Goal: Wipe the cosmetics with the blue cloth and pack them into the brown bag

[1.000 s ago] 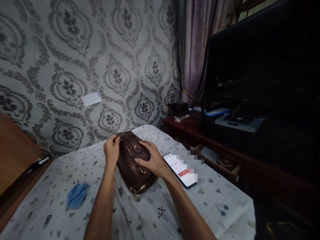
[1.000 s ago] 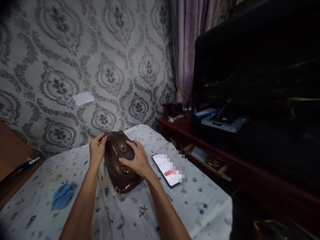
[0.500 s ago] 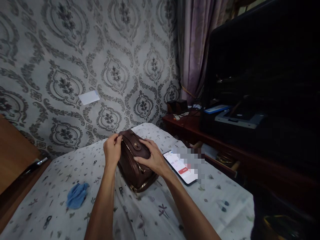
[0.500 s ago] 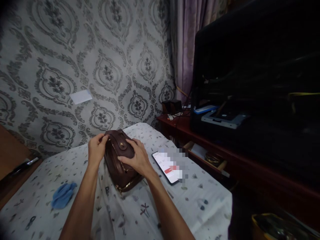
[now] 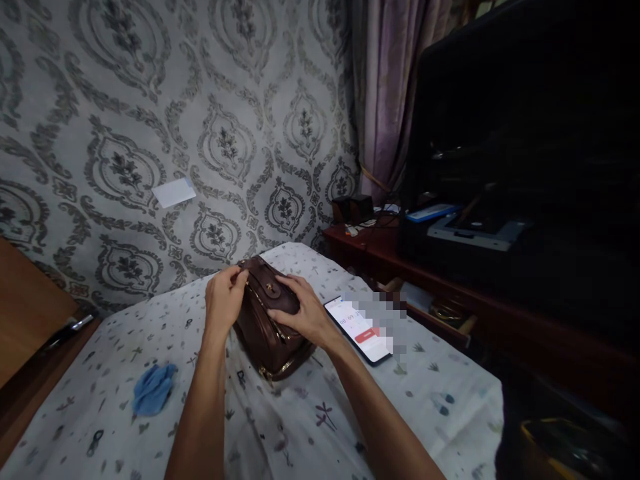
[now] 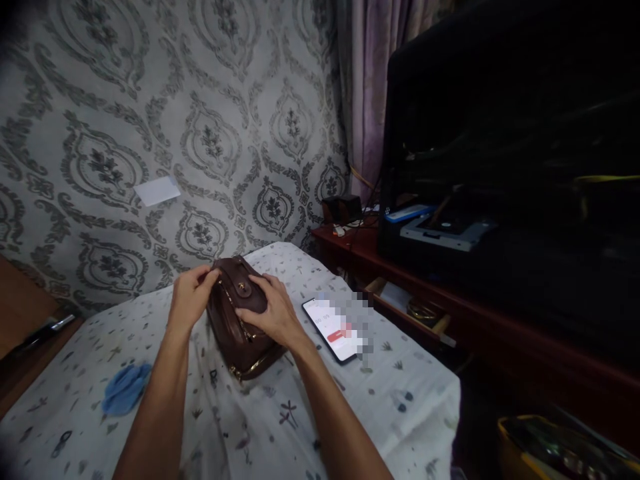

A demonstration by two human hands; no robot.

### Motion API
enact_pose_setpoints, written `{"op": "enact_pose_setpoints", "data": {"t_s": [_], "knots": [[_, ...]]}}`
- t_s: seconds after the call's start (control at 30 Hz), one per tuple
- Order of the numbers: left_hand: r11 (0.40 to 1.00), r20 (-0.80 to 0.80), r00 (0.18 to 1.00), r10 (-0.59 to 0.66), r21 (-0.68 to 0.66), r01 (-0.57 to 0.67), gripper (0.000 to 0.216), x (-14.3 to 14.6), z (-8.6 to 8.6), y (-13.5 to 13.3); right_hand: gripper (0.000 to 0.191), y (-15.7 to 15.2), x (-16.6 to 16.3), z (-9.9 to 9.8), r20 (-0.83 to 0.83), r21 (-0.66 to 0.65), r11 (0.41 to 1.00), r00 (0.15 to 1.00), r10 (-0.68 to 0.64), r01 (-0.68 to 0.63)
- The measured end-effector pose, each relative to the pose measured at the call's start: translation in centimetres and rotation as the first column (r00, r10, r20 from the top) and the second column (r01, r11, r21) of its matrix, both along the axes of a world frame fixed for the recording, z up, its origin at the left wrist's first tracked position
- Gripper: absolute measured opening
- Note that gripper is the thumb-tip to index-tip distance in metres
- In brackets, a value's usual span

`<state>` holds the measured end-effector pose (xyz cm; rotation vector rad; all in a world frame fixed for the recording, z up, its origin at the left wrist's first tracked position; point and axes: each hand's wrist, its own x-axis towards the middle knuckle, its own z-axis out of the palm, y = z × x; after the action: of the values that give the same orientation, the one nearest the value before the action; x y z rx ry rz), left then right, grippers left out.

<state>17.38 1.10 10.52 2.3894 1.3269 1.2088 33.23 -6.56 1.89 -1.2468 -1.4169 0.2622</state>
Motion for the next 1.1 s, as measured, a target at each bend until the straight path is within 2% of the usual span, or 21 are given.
{"op": "enact_pose_setpoints", "data": {"t_s": [0.13,0.23,0.4,0.5,0.67,0.83,1.1], "knots": [[0.999,0.002,1.000,0.007,0.044,-0.007,0.019,0.3,-0.5,-0.1,0.069,-0.1,-0.1,0.1,0.002,0.005,1.000,1.000,-0.007,0.007],[0.999,-0.006,1.000,0.001,0.048,0.000,0.027,0.9,-0.7,0.2,0.061,-0.2,-0.4,0.2,0.008,-0.006,0.999,0.999,-0.038,0.038],[0.994,-0.208,0.978,0.026,0.108,-0.004,0.033,2.9,-0.1,2.0,0.050,-0.2,-0.7,0.3,0.013,-0.028,0.996,0.996,-0.083,0.083],[0.995,-0.266,0.964,0.007,0.096,0.020,0.019,4.3,0.4,3.1,0.050,-0.1,-0.7,0.2,0.014,-0.026,0.996,0.996,-0.086,0.087],[0.996,-0.220,0.974,0.057,0.081,-0.040,0.018,5.5,0.5,4.2,0.049,-0.1,-0.7,0.1,0.016,-0.007,0.996,0.996,-0.091,0.091],[0.998,-0.132,0.990,0.047,0.042,-0.042,0.017,5.5,0.2,5.1,0.050,-0.2,-0.7,0.3,0.023,0.003,0.996,0.995,-0.094,0.094],[0.996,0.023,0.998,-0.066,-0.062,0.067,0.021,5.1,-0.3,5.4,0.051,-0.4,-0.7,0.7,0.033,-0.018,0.996,0.995,-0.090,0.091]]}}
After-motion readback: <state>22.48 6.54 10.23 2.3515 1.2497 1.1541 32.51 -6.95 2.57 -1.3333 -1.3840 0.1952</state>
